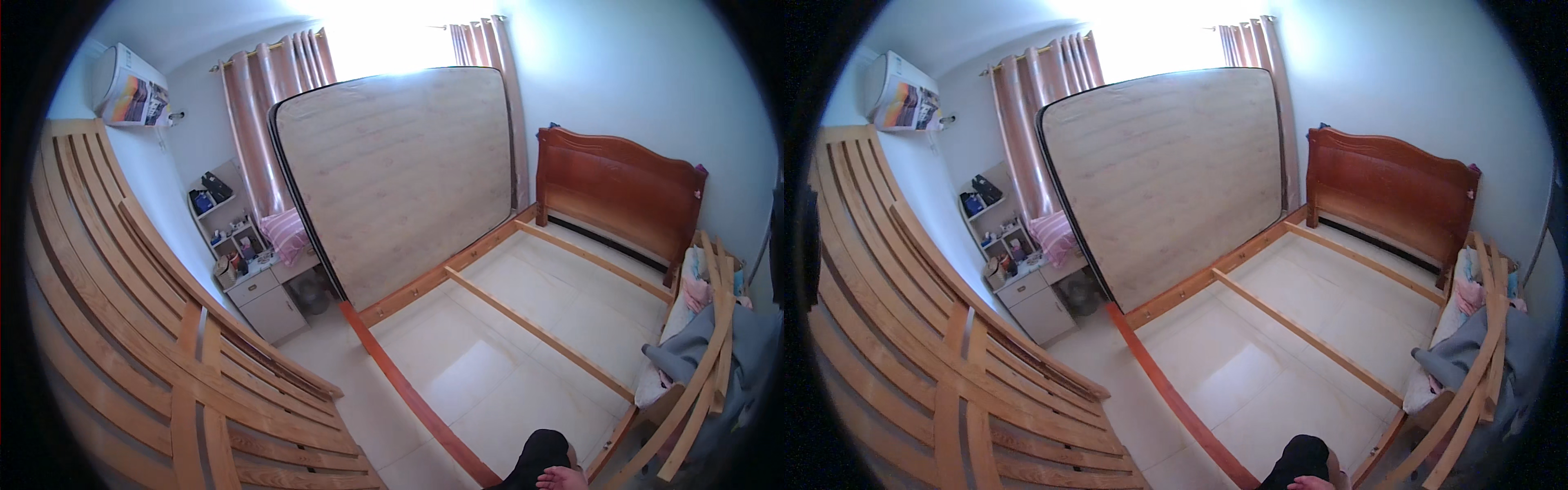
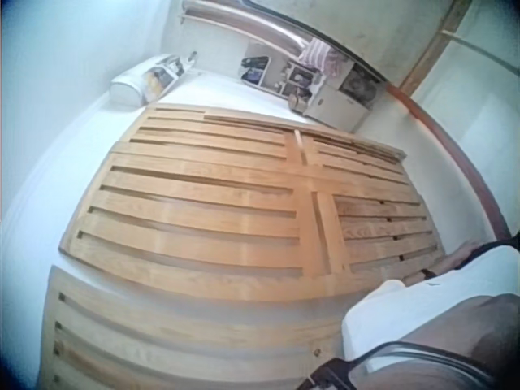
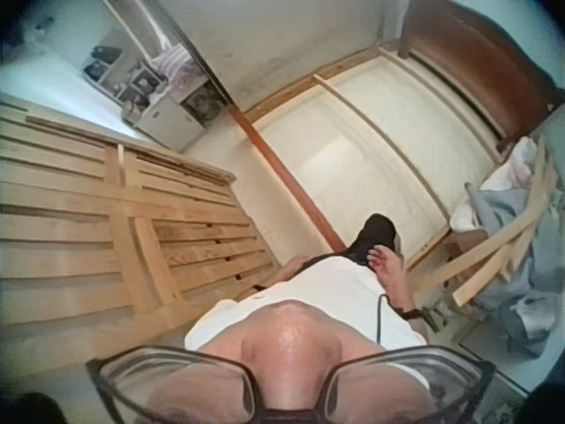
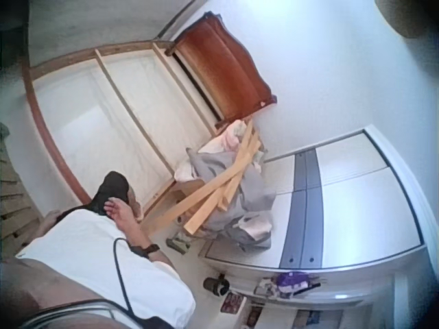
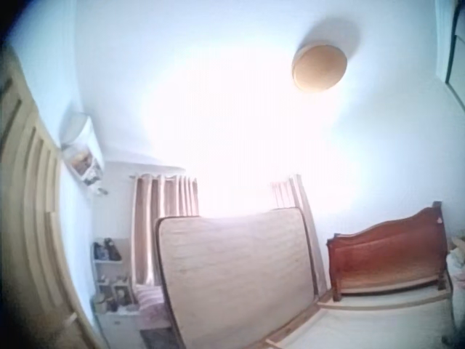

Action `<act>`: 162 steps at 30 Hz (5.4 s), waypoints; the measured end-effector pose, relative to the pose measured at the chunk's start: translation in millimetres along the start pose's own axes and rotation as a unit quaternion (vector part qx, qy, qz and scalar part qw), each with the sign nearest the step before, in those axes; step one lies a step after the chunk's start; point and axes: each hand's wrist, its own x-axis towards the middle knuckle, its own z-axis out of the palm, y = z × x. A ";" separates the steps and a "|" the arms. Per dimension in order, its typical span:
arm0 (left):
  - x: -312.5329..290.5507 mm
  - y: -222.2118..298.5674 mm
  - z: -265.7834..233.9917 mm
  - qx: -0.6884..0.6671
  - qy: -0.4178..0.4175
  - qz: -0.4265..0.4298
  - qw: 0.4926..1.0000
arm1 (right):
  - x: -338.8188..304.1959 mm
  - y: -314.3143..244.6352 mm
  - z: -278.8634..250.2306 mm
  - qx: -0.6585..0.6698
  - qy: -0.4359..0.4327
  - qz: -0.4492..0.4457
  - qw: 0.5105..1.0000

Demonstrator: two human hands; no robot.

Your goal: Rinsing a mop in the bathroom and then placing wooden slats into a bed frame in a bedroom.

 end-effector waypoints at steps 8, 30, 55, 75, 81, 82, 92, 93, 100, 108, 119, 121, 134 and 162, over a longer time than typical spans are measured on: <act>49.8 40.1 -16.0 -0.020 0.057 0.025 0.998 | 75.6 -39.6 25.1 0.040 -0.024 0.052 0.998; 280.9 167.2 17.9 -0.039 0.213 -0.085 0.973 | 383.0 -243.5 -23.8 -0.202 -0.104 -0.066 0.972; 304.5 230.7 15.2 0.088 0.165 -0.297 0.936 | 403.4 -202.9 -105.3 0.182 0.156 0.190 0.952; 161.4 135.5 -248.6 -0.030 0.107 -0.118 0.987 | 267.0 -1.2 52.2 0.077 0.207 0.069 0.973; 140.9 125.3 -292.5 -0.001 0.092 -0.126 0.988 | 207.4 64.7 55.4 0.026 0.305 0.026 0.952; 143.7 126.6 -296.4 -0.021 0.081 -0.126 0.989 | 202.4 72.4 55.6 -0.025 0.313 0.012 0.949; 143.7 129.7 -318.3 0.035 0.029 -0.122 0.991 | 173.2 147.2 73.3 -0.268 0.331 0.082 0.901; 142.6 134.7 -317.9 0.039 0.024 -0.123 0.991 | 181.5 150.8 67.7 -0.263 0.335 0.080 0.901; 148.1 168.5 -317.9 0.078 0.067 -0.127 0.986 | 261.8 108.7 75.1 -0.288 0.263 0.034 0.920; 231.8 227.1 -285.6 0.058 0.092 -0.152 0.982 | 371.4 63.4 8.1 -0.438 0.197 0.041 0.876; 313.4 406.6 -160.3 0.047 0.210 -0.269 0.939 | 481.3 -114.4 7.4 -0.098 0.214 0.176 0.956; 327.8 423.2 -147.0 0.028 0.209 -0.274 0.938 | 490.3 -130.2 15.4 -0.072 0.204 0.181 0.959; 427.1 477.6 -85.5 0.134 0.060 -0.238 0.960 | 471.9 -174.4 8.8 0.007 0.241 0.155 0.958; 776.6 552.7 -46.4 0.284 -0.186 -0.242 0.909 | 474.0 -254.0 81.9 -0.117 0.427 -0.009 0.897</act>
